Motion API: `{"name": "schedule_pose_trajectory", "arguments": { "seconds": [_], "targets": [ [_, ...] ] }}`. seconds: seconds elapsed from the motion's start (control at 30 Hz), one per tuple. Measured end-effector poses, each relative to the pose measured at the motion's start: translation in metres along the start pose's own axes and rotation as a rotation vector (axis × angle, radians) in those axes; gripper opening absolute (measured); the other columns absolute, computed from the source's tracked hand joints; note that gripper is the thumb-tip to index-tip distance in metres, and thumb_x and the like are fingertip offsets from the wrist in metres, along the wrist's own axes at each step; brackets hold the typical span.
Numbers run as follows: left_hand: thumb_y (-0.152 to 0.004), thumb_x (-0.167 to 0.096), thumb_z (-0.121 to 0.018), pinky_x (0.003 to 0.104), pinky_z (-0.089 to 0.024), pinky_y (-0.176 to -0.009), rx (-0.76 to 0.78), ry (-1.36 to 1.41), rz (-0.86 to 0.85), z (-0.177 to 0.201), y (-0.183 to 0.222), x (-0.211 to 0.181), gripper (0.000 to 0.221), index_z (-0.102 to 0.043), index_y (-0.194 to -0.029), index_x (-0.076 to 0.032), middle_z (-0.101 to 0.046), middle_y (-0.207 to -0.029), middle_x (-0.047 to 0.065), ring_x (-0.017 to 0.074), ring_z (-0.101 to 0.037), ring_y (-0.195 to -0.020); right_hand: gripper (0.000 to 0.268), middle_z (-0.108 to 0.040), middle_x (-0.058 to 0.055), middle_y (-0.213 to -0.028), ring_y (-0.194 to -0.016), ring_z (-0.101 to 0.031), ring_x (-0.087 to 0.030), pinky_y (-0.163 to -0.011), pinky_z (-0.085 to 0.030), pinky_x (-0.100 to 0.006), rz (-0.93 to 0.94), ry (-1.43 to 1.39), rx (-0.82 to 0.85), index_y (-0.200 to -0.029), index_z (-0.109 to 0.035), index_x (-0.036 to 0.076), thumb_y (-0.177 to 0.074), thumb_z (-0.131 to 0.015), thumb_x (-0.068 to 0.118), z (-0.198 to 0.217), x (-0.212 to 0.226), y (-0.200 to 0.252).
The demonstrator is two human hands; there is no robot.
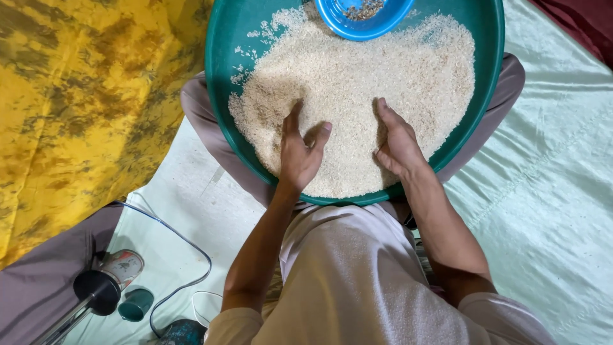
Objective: The person sorts rice by hand, removing debris from the rice and placing it into a separate bowl, then shifting the rice in a basin to continue the process.
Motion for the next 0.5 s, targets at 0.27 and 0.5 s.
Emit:
{"name": "schedule_pose_trajectory", "arguments": {
  "seconds": [0.27, 0.5],
  "targets": [
    [-0.095, -0.036, -0.071, 0.050, -0.023, -0.117, -0.293, -0.363, -0.716, -0.036, 0.042, -0.019, 0.029, -0.065, -0.117, -0.018, -0.049, -0.142, 0.007, 0.0287, -0.036, -0.142, 0.085, -0.032, -0.032, -0.158, -0.136, -0.049, -0.042, -0.093, -0.053, -0.049, 0.318, 0.050, 0.085, -0.159, -0.031, 0.003, -0.104, -0.055, 0.063, 0.022, -0.036, -0.067],
    [-0.094, -0.038, -0.074, 0.054, -0.027, -0.115, -0.219, -0.417, -0.832, -0.061, 0.050, -0.005, 0.020, -0.071, -0.100, -0.020, -0.055, -0.138, 0.004, 0.0313, -0.042, -0.142, 0.054, -0.064, -0.025, -0.134, -0.130, -0.056, -0.047, -0.106, -0.044, -0.059, 0.796, 0.633, 0.053, -0.141, -0.061, 0.000, -0.107, -0.059, 0.042, 0.015, 0.026, 0.013]
  ]
}}
Point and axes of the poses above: each hand's wrist, its own y-axis away from the middle knuckle, its own z-axis out of the back of the hand, x = y × z, the point moved 9 cm from there along -y, towards the middle knuckle
